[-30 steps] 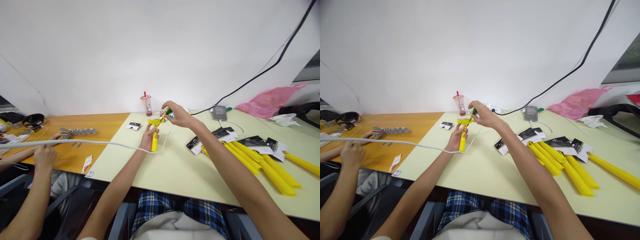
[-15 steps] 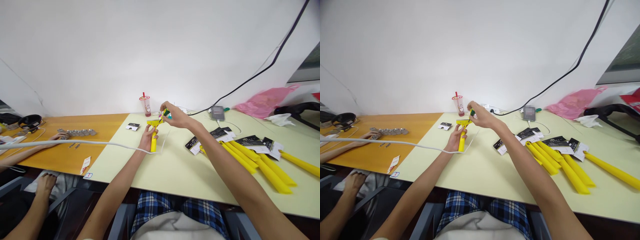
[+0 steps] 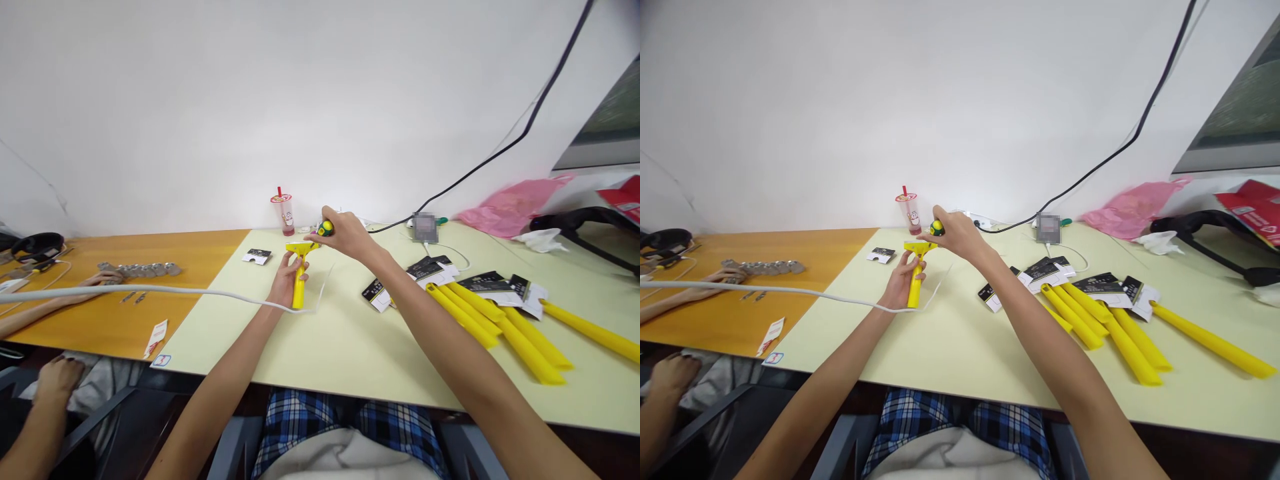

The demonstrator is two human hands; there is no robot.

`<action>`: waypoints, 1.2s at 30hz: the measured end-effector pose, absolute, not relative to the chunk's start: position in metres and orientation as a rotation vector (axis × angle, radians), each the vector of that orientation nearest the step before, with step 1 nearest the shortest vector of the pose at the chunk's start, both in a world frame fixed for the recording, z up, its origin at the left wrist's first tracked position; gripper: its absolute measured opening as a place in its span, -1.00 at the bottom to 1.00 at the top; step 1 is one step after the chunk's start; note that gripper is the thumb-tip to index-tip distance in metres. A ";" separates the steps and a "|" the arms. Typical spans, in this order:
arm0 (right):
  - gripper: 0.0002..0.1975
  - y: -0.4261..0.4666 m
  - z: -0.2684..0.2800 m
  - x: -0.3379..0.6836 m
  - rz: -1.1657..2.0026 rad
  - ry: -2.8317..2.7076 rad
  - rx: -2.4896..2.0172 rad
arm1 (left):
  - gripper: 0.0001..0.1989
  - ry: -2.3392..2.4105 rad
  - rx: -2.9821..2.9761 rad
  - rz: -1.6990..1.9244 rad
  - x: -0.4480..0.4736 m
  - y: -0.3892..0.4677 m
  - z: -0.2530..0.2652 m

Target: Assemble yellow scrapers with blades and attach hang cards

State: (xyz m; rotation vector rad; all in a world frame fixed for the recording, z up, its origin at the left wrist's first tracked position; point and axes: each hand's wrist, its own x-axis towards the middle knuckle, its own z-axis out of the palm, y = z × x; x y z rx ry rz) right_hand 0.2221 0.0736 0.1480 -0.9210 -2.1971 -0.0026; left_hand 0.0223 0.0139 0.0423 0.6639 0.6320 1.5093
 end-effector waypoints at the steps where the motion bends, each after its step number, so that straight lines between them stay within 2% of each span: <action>1: -0.57 0.072 0.149 0.221 -0.043 -2.201 -0.964 | -0.49 0.637 0.672 1.516 0.022 0.014 0.042; 6: -0.60 0.066 0.153 0.217 -0.136 -2.256 -1.060 | -0.48 0.673 0.736 1.556 0.020 0.017 0.041; 12: -0.42 0.068 0.153 0.219 -0.233 -2.253 -1.271 | -0.44 0.763 0.788 1.575 0.025 0.014 0.040; 21: -0.27 0.069 0.155 0.217 -0.170 -2.129 -1.416 | -0.44 0.813 0.789 1.670 0.033 0.009 0.042; 26: -0.32 0.067 0.155 0.218 -0.029 -2.152 -1.443 | -0.46 0.853 0.785 1.694 0.037 0.009 0.039; 32: -0.58 0.059 0.175 0.240 0.195 -2.299 -1.300 | -0.47 0.827 0.715 1.775 0.024 0.015 0.041; 36: -0.59 0.052 0.201 0.275 0.332 -2.429 -1.325 | -0.57 0.624 0.653 1.706 0.002 0.013 0.055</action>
